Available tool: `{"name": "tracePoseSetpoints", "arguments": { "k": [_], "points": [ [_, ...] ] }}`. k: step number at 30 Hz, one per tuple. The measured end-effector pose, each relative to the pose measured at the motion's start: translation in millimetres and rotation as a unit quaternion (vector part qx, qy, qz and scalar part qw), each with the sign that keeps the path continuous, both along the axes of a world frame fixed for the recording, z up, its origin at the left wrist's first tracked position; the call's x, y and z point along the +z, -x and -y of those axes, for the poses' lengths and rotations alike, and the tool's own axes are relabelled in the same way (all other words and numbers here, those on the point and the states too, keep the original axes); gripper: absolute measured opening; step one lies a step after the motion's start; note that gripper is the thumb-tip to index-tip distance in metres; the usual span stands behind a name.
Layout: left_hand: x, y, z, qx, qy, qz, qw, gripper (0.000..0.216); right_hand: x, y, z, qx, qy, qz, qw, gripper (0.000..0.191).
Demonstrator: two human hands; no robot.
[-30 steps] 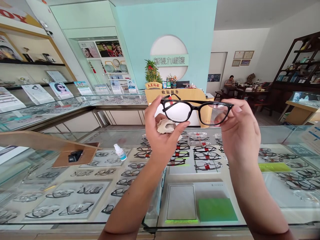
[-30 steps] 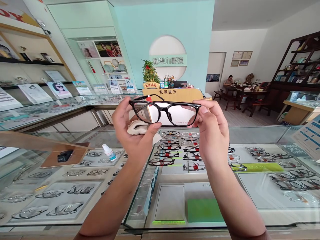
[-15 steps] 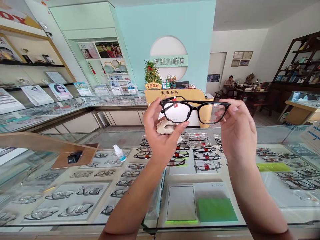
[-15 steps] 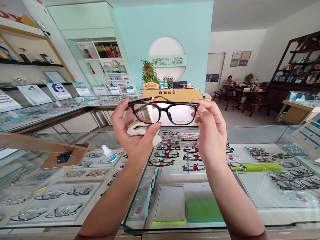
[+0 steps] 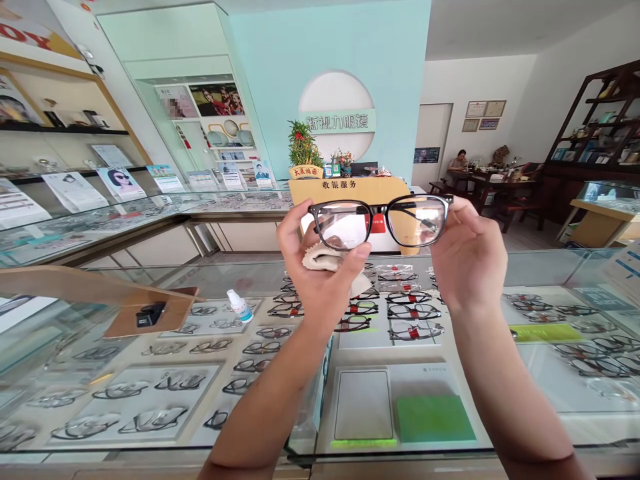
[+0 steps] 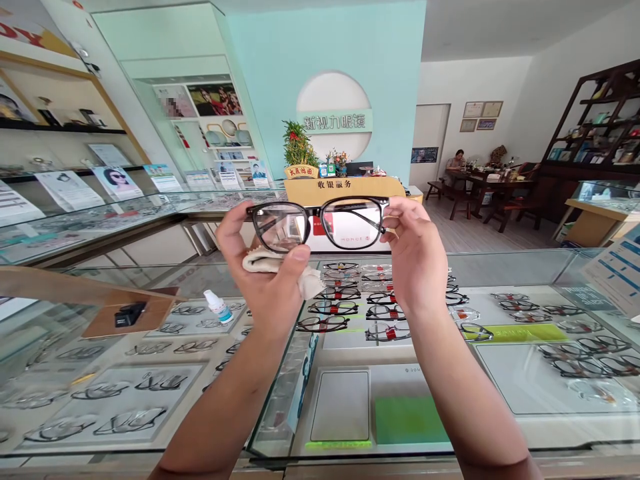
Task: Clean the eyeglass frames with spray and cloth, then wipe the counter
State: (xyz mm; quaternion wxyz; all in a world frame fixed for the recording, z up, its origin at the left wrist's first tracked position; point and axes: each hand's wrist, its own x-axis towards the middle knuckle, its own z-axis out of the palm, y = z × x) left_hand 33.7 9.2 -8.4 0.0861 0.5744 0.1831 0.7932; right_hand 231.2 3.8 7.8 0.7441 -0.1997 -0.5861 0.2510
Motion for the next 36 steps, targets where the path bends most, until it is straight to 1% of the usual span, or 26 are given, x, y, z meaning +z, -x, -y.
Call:
{"name": "tracePoseSetpoints", "arguments": {
  "k": [2,4,6,8,11,14,17,20,23,26,29,32,34,36],
  "points": [
    [2.9,-1,7,-0.089,0.077,0.038,0.992,0.076,-3.4,0,-7,0.023,-0.002,0.010,1.000,0.019],
    [6.7,-3,11,-0.164,0.138,0.082,0.973,0.069,-5.9,3,-10,0.035,0.003,0.027,0.999,0.013],
    [10.8,-5,13,-0.214,0.188,0.123,0.951,0.068,-6.1,9,-10,0.044,-0.003,0.058,0.997,0.017],
    [14.6,-6,13,-0.260,0.240,0.144,0.924,0.068,-4.4,16,-8,0.055,-0.028,0.089,0.994,0.021],
    [19.2,-9,12,-0.333,0.304,0.132,0.883,0.067,-1.6,20,-4,0.037,-0.076,0.118,0.989,0.017],
    [23.1,-10,11,-0.395,0.366,0.103,0.836,0.056,-1.4,19,-4,0.004,-0.105,0.131,0.986,0.011],
    [25.8,-8,9,-0.452,0.427,0.086,0.779,0.045,-2.3,16,-5,-0.003,-0.104,0.154,0.982,0.009],
    [25.6,-6,6,-0.494,0.467,0.084,0.729,0.042,-1.9,14,-4,-0.008,-0.111,0.178,0.978,0.007],
    [23.5,-5,2,-0.521,0.490,0.084,0.693,0.041,-0.3,12,-3,0.005,-0.131,0.174,0.976,0.010],
    [22.1,-5,1,-0.533,0.501,0.087,0.676,0.041,1.0,12,-2,0.018,-0.136,0.166,0.977,0.012],
    [21.9,-6,3,-0.541,0.510,0.085,0.663,0.044,0.9,13,-1,0.018,-0.120,0.159,0.980,0.006],
    [20.0,-7,1,-0.548,0.519,0.051,0.654,0.051,0.2,14,-1,0.005,-0.120,0.137,0.983,0.004],
    [15.6,-8,-4,-0.542,0.519,0.015,0.661,0.061,-0.1,14,0,-0.015,-0.124,0.120,0.985,0.004],
    [6.4,-9,-11,-0.522,0.510,-0.021,0.683,0.071,0.1,12,1,-0.045,-0.121,0.108,0.986,0.005]
  ]
}}
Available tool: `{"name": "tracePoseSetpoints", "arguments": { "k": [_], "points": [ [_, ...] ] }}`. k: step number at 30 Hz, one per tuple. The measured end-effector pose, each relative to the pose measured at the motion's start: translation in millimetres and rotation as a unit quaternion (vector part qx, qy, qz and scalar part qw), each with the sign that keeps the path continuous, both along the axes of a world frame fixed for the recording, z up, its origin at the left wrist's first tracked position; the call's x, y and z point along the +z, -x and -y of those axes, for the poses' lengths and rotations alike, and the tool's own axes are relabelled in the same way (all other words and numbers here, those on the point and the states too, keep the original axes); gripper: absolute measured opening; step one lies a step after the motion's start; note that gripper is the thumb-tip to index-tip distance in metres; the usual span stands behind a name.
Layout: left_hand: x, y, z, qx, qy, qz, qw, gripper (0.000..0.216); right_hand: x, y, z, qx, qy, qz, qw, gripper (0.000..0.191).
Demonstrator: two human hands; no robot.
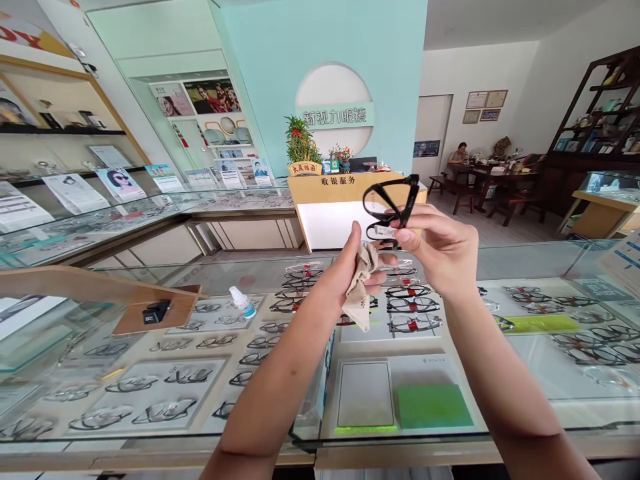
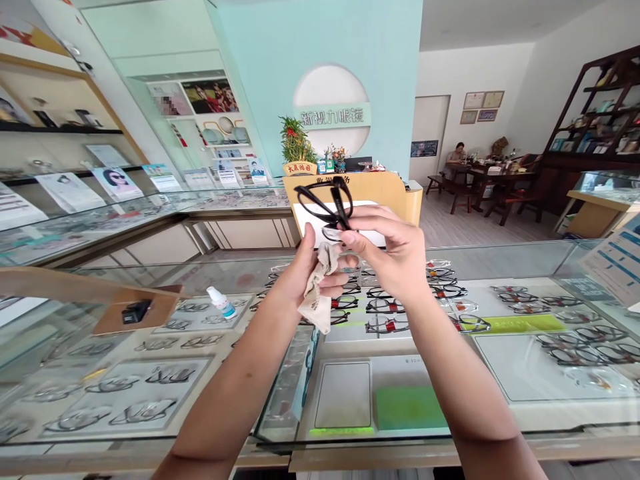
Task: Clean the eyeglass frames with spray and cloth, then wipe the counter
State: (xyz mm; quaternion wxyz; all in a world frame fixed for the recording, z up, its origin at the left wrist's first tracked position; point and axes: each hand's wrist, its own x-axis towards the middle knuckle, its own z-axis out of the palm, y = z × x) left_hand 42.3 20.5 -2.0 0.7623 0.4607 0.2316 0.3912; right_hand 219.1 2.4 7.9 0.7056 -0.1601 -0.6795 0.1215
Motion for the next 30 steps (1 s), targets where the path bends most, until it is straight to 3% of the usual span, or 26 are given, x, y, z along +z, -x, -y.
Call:
{"name": "tracePoseSetpoints", "arguments": {
  "k": [3,5,7,10,13,18,24,27,30],
  "points": [
    [-26.7,2,-10,0.011,-0.071,-0.102,0.992,0.073,1.0,-2,5,-0.040,0.003,-0.020,0.999,0.011],
    [-53.7,6,-12,-0.027,-0.102,-0.218,0.970,0.070,1.1,0,9,-0.044,0.001,-0.023,0.999,0.012],
    [-84.9,12,-7,-0.112,-0.102,-0.298,0.942,0.070,-0.8,5,12,-0.032,0.010,-0.011,0.999,0.011],
    [-127.4,18,4,-0.280,-0.058,-0.327,0.901,0.068,-10.1,21,11,0.003,0.051,0.035,0.998,0.012],
    [-152.7,19,9,-0.395,-0.018,-0.342,0.852,0.061,-26.9,43,4,0.043,0.091,0.099,0.990,0.012],
    [-164.5,19,3,-0.450,-0.040,-0.297,0.841,0.049,-54.1,77,-5,0.073,0.141,0.170,0.973,0.010],
    [-169.2,21,2,-0.494,-0.059,-0.276,0.822,0.046,-75.7,116,-19,0.041,0.145,0.243,0.958,0.013],
    [-168.3,23,5,-0.506,-0.050,-0.305,0.805,0.047,-90.7,145,-38,0.036,0.112,0.347,0.930,0.010],
    [-170.0,23,8,-0.514,-0.051,-0.322,0.793,0.049,-109.4,176,-57,0.025,0.090,0.467,0.879,0.008]
  ]
}}
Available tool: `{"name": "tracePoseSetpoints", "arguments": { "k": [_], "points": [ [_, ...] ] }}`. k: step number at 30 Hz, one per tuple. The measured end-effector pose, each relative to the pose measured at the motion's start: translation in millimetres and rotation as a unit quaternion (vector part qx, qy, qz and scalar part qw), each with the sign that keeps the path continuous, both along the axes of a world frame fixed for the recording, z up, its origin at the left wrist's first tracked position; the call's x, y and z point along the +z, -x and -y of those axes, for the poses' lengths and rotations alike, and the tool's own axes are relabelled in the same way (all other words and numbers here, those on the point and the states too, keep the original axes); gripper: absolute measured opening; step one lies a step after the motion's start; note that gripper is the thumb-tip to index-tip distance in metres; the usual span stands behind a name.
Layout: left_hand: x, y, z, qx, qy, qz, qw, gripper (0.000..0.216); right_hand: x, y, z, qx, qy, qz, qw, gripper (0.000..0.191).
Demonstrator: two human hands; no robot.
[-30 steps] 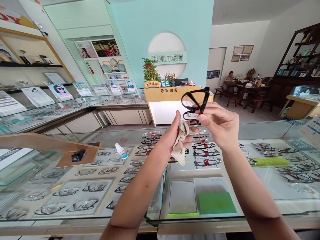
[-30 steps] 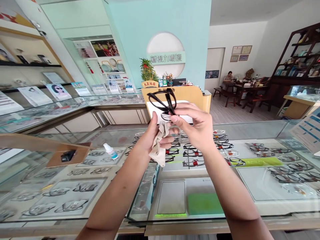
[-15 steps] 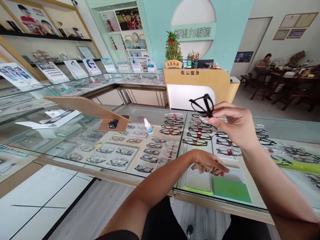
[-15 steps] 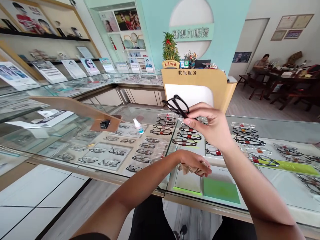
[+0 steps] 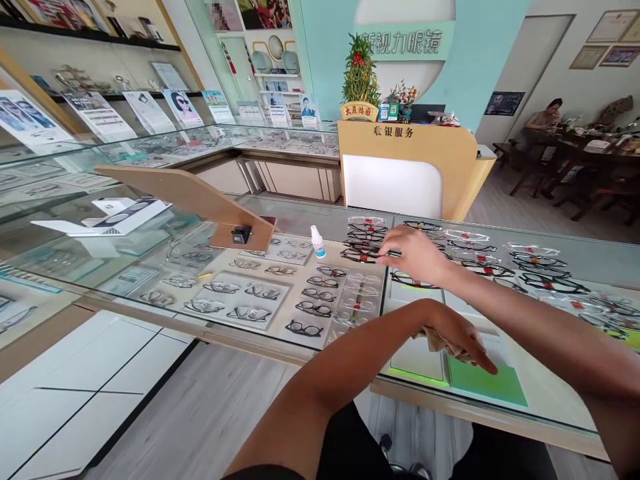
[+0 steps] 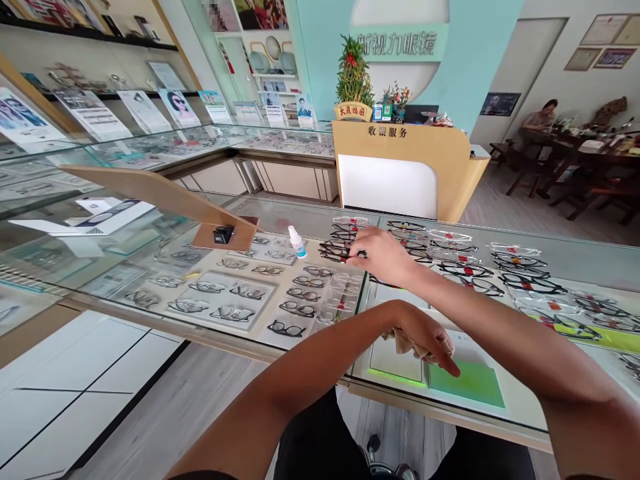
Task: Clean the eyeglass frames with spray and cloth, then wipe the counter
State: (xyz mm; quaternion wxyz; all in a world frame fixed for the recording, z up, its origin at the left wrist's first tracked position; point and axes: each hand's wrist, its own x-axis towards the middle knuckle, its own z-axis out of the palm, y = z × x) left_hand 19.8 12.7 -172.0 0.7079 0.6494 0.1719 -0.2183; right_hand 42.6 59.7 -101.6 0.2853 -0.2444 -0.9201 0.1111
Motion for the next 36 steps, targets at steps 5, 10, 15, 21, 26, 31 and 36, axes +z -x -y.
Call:
{"name": "tracePoseSetpoints", "arguments": {
  "k": [5,10,15,21,26,31,36],
  "points": [
    [-9.8,-4,0,-0.009,0.001,0.030,1.000,0.052,-29.5,42,-13,-0.021,0.039,0.165,0.985,0.012],
    [-1.4,1,4,-0.005,-0.003,0.043,0.999,0.052,-52.1,62,-15,-0.040,0.061,0.200,0.977,0.017],
    [12.3,7,9,0.014,-0.019,0.011,1.000,0.054,-66.5,69,-22,-0.036,0.064,0.202,0.977,0.017],
    [14.3,10,10,0.019,-0.018,0.000,1.000,0.057,-71.9,69,-26,-0.059,0.062,0.216,0.973,0.020],
    [12.3,12,8,0.013,0.005,0.016,1.000,0.056,-70.5,69,-23,-0.092,0.055,0.241,0.965,0.017],
    [9.9,10,6,-0.001,-0.013,0.015,1.000,0.056,-63.5,73,-17,-0.114,0.027,0.271,0.955,0.018],
    [4.1,6,4,0.011,-0.019,0.012,1.000,0.054,-37.7,76,-24,-0.115,-0.012,0.272,0.955,0.030]
  ]
}}
